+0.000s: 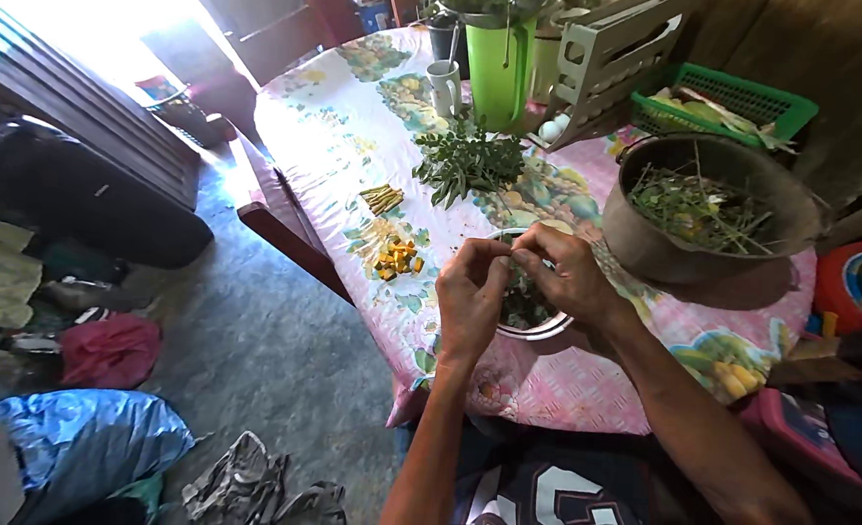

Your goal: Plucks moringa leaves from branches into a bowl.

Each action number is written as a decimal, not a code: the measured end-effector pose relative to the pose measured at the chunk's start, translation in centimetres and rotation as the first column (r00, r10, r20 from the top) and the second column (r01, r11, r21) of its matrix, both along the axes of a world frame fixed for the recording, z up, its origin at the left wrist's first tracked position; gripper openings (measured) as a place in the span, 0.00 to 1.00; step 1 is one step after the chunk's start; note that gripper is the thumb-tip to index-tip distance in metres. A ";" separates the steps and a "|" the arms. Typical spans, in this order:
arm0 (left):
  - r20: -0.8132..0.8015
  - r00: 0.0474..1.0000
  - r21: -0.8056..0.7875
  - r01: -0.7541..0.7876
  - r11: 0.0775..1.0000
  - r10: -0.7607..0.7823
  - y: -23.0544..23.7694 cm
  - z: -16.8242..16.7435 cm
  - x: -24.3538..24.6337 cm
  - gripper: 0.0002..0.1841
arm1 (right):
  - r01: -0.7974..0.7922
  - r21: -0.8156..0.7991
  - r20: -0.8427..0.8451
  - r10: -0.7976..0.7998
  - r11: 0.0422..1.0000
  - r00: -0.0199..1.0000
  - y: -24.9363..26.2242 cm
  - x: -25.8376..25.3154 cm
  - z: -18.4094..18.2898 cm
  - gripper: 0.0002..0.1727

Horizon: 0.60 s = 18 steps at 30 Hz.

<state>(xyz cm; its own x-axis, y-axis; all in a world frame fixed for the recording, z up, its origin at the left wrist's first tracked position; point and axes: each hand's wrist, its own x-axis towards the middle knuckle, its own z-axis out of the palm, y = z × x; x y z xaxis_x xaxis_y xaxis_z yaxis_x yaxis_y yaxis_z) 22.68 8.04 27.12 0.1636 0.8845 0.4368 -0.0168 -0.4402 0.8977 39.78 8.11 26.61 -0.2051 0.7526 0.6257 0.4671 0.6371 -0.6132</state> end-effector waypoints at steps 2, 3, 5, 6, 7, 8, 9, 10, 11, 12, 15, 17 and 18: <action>0.023 1.000 -0.011 0.012 1.000 -0.012 -0.1 -0.2 0.2 0.06 | 0.029 -0.031 0.010 -0.029 0.999 1.000 -0.2 0.5 0.3 0.11; 0.028 1.000 -0.021 0.011 1.000 -0.010 -0.2 -0.4 0.3 0.06 | 0.033 -0.048 0.003 -0.033 0.998 0.999 -0.5 1.0 0.5 0.13; 0.006 1.000 -0.029 0.022 0.999 -0.022 -0.3 -0.7 0.1 0.06 | 0.038 -0.052 -0.006 -0.038 0.998 0.999 -0.8 2.4 0.5 0.16; -0.030 0.999 -0.026 0.035 0.999 -0.036 -0.3 -1.1 -0.1 0.06 | 0.027 -0.043 0.011 -0.027 0.999 1.000 -0.9 3.1 0.4 0.18; -0.101 0.993 -0.016 0.052 0.999 -0.053 -0.4 -1.5 -0.4 0.07 | 0.009 -0.030 0.053 -0.007 1.000 0.999 -0.9 3.8 0.2 0.19; -0.201 0.977 -0.003 0.069 0.998 -0.068 -0.5 -2.0 -0.6 0.07 | 0.001 -0.031 0.121 0.003 1.000 0.993 -0.8 4.2 0.3 0.20; -0.304 0.951 0.027 0.071 0.997 -0.060 -0.7 -2.3 -0.7 0.08 | 0.020 -0.033 0.193 -0.013 0.999 0.981 -0.5 4.4 0.4 0.18; -0.388 0.921 0.075 0.061 0.995 -0.028 -1.0 -2.6 -0.8 0.09 | 0.056 -0.029 0.257 -0.047 0.998 0.965 0.2 4.2 0.4 0.16; -0.424 0.905 0.116 0.047 0.992 0.007 -1.3 -2.8 -0.9 0.09 | 0.108 -0.025 0.300 -0.096 0.994 0.949 1.3 3.8 0.4 0.14; -0.424 0.905 0.150 0.032 0.988 0.035 -1.6 -2.8 -1.0 0.10 | 0.156 -0.024 0.341 -0.138 0.987 0.930 2.5 3.3 0.3 0.14; -0.204 0.979 0.195 0.018 0.981 0.022 -2.3 -1.8 -1.9 0.09 | 0.268 -0.105 0.508 -0.180 0.958 0.842 5.6 2.2 0.5 0.19; 0.078 0.989 0.221 0.103 0.970 -0.122 -3.9 0.4 -3.3 0.09 | 0.266 -0.180 0.556 -0.125 0.947 0.822 7.4 1.8 0.8 0.20; 0.202 0.952 0.242 0.177 0.954 -0.228 -5.3 2.0 -4.2 0.10 | 0.240 -0.216 0.558 -0.082 0.946 0.826 8.2 1.9 0.8 0.19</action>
